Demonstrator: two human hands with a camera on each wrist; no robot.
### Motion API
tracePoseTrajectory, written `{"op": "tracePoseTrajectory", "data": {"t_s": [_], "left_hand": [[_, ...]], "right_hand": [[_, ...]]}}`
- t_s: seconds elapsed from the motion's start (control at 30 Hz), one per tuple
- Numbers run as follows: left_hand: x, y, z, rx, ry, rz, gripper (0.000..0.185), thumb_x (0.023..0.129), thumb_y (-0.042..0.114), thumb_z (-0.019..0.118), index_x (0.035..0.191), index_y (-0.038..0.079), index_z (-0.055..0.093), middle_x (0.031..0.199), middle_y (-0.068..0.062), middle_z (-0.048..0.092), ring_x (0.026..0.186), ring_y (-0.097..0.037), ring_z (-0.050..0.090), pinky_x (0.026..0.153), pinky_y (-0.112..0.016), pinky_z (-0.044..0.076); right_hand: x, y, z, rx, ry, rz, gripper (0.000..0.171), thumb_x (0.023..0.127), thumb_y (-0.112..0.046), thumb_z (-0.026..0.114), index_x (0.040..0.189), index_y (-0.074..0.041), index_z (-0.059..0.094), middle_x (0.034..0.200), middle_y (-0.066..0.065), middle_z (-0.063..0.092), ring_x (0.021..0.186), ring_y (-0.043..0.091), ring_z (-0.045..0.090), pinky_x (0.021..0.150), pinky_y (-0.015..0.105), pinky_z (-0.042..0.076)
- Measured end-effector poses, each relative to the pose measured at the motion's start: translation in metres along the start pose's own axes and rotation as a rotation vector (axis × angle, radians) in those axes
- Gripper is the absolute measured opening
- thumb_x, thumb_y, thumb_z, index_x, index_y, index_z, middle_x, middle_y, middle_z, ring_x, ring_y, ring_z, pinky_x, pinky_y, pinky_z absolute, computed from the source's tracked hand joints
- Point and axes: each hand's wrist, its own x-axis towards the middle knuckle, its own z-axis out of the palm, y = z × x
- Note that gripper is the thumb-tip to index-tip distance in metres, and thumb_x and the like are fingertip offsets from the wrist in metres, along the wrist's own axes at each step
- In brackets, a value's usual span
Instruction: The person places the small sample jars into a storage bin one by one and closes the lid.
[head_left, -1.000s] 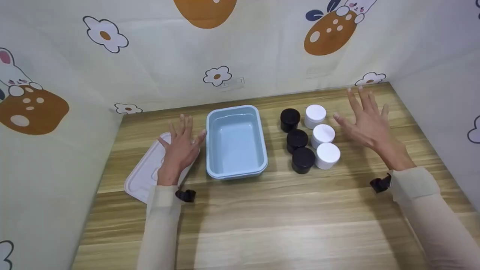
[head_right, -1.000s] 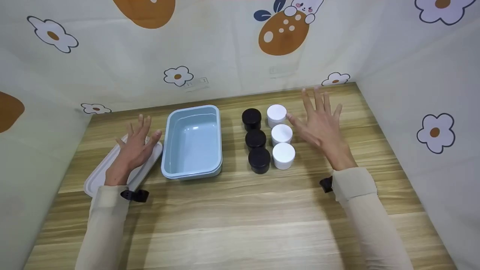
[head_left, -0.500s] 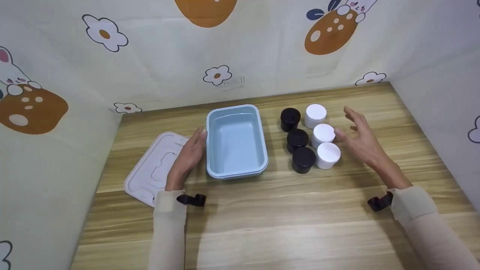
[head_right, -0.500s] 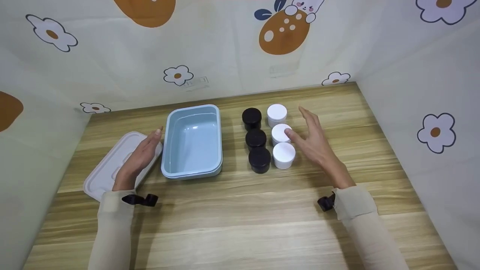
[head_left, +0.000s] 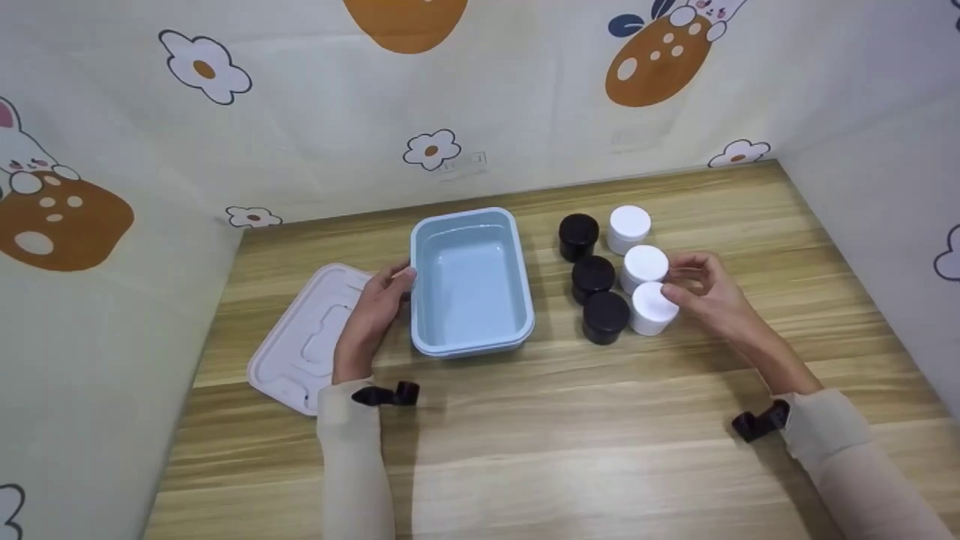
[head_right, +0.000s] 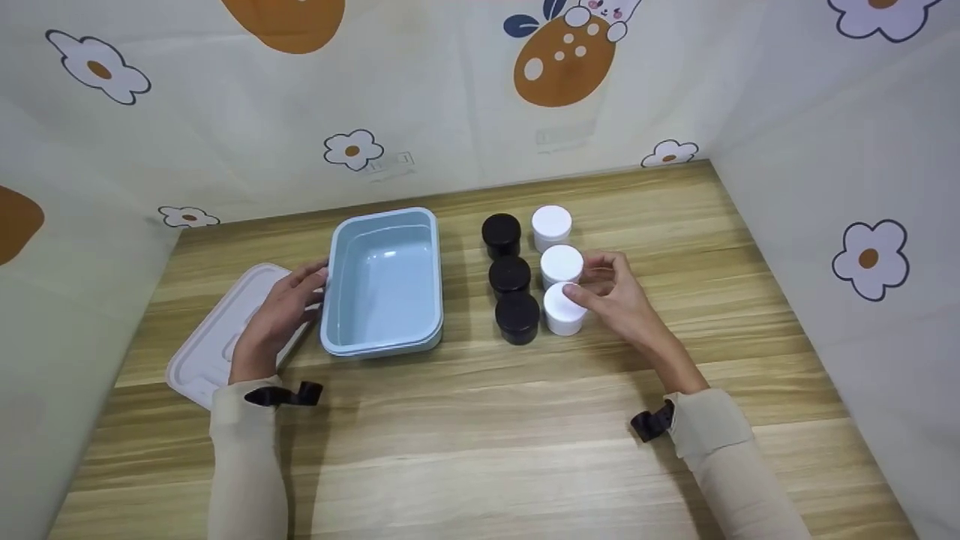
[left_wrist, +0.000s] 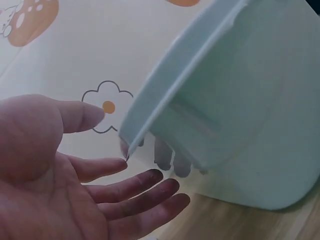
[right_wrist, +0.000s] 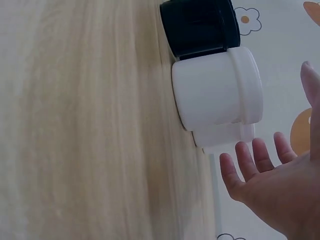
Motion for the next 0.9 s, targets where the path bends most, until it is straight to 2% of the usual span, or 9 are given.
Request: {"op": "tracePoseTrajectory", "data": {"t_s": [0.23,0.4,0.53,0.73,0.9], "left_hand": [[0.005,-0.01,0.0,-0.015,0.059,0.019,0.047,0.104,0.021,0.052,0.147,0.003,0.045,0.133,-0.026,0.06,0.112,-0.025,0.063,0.094,-0.03,0.052],[0.006,-0.013,-0.001,0.022,0.078,0.004,0.048,0.102,0.023,0.056,0.145,0.003,0.048,0.127,-0.022,0.063,0.101,-0.015,0.064,0.097,-0.033,0.05],[0.006,-0.012,-0.001,0.016,0.073,-0.004,0.047,0.102,0.023,0.057,0.143,0.003,0.05,0.128,-0.022,0.063,0.102,-0.017,0.064,0.097,-0.033,0.051],[0.005,-0.012,-0.002,-0.013,0.041,-0.007,0.046,0.102,0.022,0.056,0.144,0.003,0.049,0.13,-0.023,0.063,0.108,-0.024,0.067,0.087,-0.029,0.056],[0.006,-0.013,-0.004,-0.01,0.025,-0.012,0.048,0.102,0.025,0.057,0.145,0.005,0.049,0.127,-0.021,0.066,0.089,-0.016,0.071,0.075,-0.028,0.058]], "right_hand": [[-0.005,0.008,0.006,-0.028,-0.05,0.002,0.054,0.085,0.004,0.074,0.126,0.01,0.041,0.115,-0.004,0.054,0.103,-0.002,0.056,0.09,0.009,0.047],[-0.007,0.009,0.009,-0.08,-0.107,0.033,0.061,0.081,0.004,0.078,0.126,0.011,0.038,0.117,0.004,0.052,0.097,-0.003,0.057,0.084,0.01,0.048],[-0.007,0.01,0.011,-0.084,-0.127,0.034,0.063,0.079,0.005,0.079,0.126,0.012,0.036,0.119,0.011,0.051,0.097,-0.005,0.056,0.084,0.009,0.046],[-0.009,0.012,0.014,-0.078,-0.131,0.028,0.068,0.077,0.008,0.079,0.128,0.012,0.035,0.123,0.016,0.049,0.1,-0.006,0.054,0.088,0.007,0.044],[-0.013,0.007,0.014,-0.095,-0.116,0.043,0.067,0.081,0.003,0.078,0.131,0.01,0.033,0.126,0.017,0.048,0.101,-0.006,0.053,0.087,0.007,0.045]]}}
